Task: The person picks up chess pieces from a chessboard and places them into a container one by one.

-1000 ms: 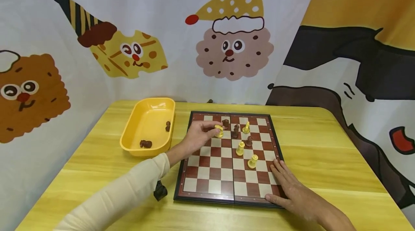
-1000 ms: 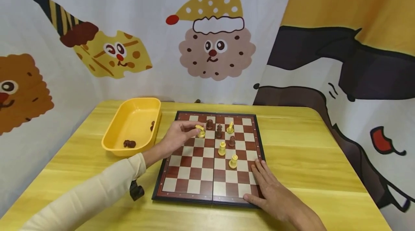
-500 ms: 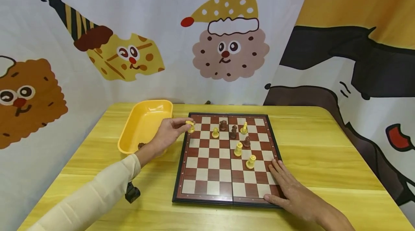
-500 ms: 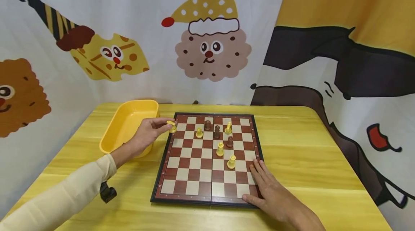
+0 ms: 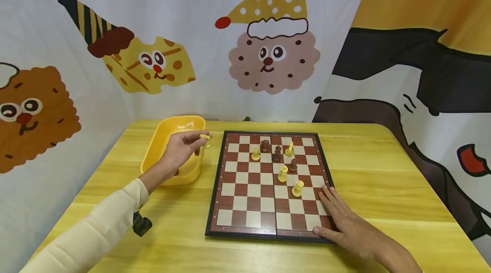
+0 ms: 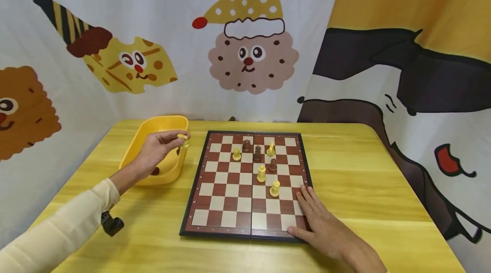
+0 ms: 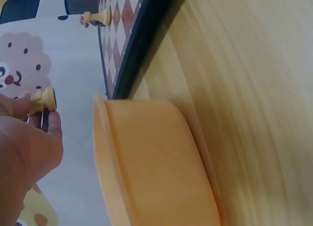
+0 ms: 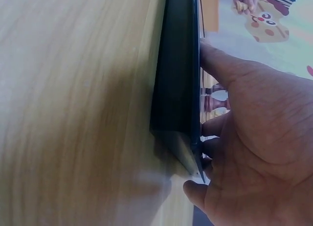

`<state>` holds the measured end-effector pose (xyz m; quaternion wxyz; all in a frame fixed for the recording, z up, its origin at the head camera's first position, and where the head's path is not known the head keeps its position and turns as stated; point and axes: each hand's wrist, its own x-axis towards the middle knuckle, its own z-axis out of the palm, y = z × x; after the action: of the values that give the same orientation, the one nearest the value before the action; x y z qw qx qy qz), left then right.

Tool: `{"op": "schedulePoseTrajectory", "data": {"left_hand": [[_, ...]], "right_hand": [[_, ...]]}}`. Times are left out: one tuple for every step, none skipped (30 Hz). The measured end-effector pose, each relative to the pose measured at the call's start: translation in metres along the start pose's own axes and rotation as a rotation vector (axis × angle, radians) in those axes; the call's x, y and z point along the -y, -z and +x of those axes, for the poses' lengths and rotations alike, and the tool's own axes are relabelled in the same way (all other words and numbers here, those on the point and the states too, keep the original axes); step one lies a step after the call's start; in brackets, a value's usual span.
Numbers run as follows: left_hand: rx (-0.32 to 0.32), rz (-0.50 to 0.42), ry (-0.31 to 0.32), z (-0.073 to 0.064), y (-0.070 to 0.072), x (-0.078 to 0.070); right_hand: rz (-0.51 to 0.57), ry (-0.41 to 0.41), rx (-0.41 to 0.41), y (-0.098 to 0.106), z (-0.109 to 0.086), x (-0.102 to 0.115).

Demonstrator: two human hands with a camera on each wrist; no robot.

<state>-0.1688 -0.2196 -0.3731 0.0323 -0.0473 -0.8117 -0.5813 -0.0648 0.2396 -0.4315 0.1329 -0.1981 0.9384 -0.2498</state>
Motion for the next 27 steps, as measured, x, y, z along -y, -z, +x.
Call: {"op": "schedulePoseTrajectory", "data": {"left_hand": [[0.002,0.001,-0.001,0.000,0.002,0.002],[0.004,0.000,0.000,0.000,0.004,0.003],[0.004,0.008,0.003,0.000,0.006,0.005],[0.002,0.021,0.006,-0.001,0.009,0.007],[-0.001,0.030,0.011,-0.002,0.012,0.009],[-0.006,0.039,0.016,-0.003,0.015,0.011],[-0.011,0.047,0.019,-0.004,0.017,0.013],[-0.017,0.054,0.022,-0.005,0.020,0.014],[-0.022,0.060,0.025,-0.005,0.022,0.015],[-0.021,0.056,0.027,-0.005,0.023,0.016],[-0.020,0.044,0.028,-0.005,0.024,0.018],[-0.019,0.040,0.029,-0.004,0.025,0.018],[-0.017,0.034,0.029,-0.003,0.026,0.019],[-0.016,0.026,0.031,-0.002,0.026,0.019],[-0.017,0.018,0.032,-0.002,0.026,0.019],[-0.018,0.005,0.034,-0.001,0.026,0.019],[-0.021,-0.006,0.038,0.000,0.025,0.019],[-0.020,-0.024,0.042,0.000,0.024,0.018],[-0.017,-0.046,0.042,0.000,0.023,0.017],[-0.012,-0.063,0.040,0.000,0.022,0.016],[-0.005,-0.087,0.040,0.000,0.020,0.015],[0.004,-0.108,0.039,0.000,0.018,0.014],[0.014,-0.125,0.037,0.000,0.016,0.014],[0.026,-0.141,0.036,0.000,0.015,0.013],[0.039,-0.148,0.031,-0.001,0.013,0.012],[0.050,-0.155,0.028,-0.001,0.011,0.011],[0.059,-0.163,0.025,-0.001,0.009,0.011]], "right_hand": [[0.000,0.000,-0.001,0.000,0.000,0.000],[0.001,0.000,-0.003,-0.001,0.000,0.000],[0.002,0.002,-0.006,-0.001,0.000,0.000],[0.001,0.004,-0.007,-0.001,0.000,0.000],[-0.002,0.006,-0.006,-0.001,0.000,0.000],[-0.005,0.008,-0.009,-0.002,0.000,0.000],[-0.008,0.010,-0.010,-0.002,0.000,0.000],[-0.011,0.009,-0.010,-0.001,0.000,0.000],[-0.013,0.008,-0.010,-0.001,0.000,0.000],[-0.016,0.007,-0.009,0.000,0.000,0.000],[-0.017,0.007,-0.010,0.000,0.000,-0.001],[-0.017,0.006,-0.012,0.001,0.000,-0.001],[-0.021,0.008,-0.013,0.002,0.000,-0.001],[-0.025,0.012,-0.015,0.002,-0.001,-0.001],[-0.031,0.017,-0.017,0.003,-0.001,-0.001],[-0.035,0.021,-0.019,0.003,-0.001,-0.001],[-0.038,0.024,-0.021,0.004,0.000,-0.001],[-0.042,0.026,-0.022,0.004,0.000,-0.001],[-0.045,0.027,-0.022,0.004,0.000,-0.001],[-0.045,0.028,-0.023,0.004,0.000,-0.001],[-0.043,0.028,-0.025,0.004,0.000,-0.001],[-0.042,0.029,-0.026,0.004,0.000,-0.001],[-0.040,0.032,-0.027,0.003,0.000,-0.002],[-0.038,0.033,-0.027,0.003,-0.001,-0.001],[-0.039,0.036,-0.028,0.003,-0.001,-0.002],[-0.041,0.040,-0.031,0.002,-0.001,-0.002],[-0.038,0.043,-0.032,0.002,-0.001,-0.002]]}}
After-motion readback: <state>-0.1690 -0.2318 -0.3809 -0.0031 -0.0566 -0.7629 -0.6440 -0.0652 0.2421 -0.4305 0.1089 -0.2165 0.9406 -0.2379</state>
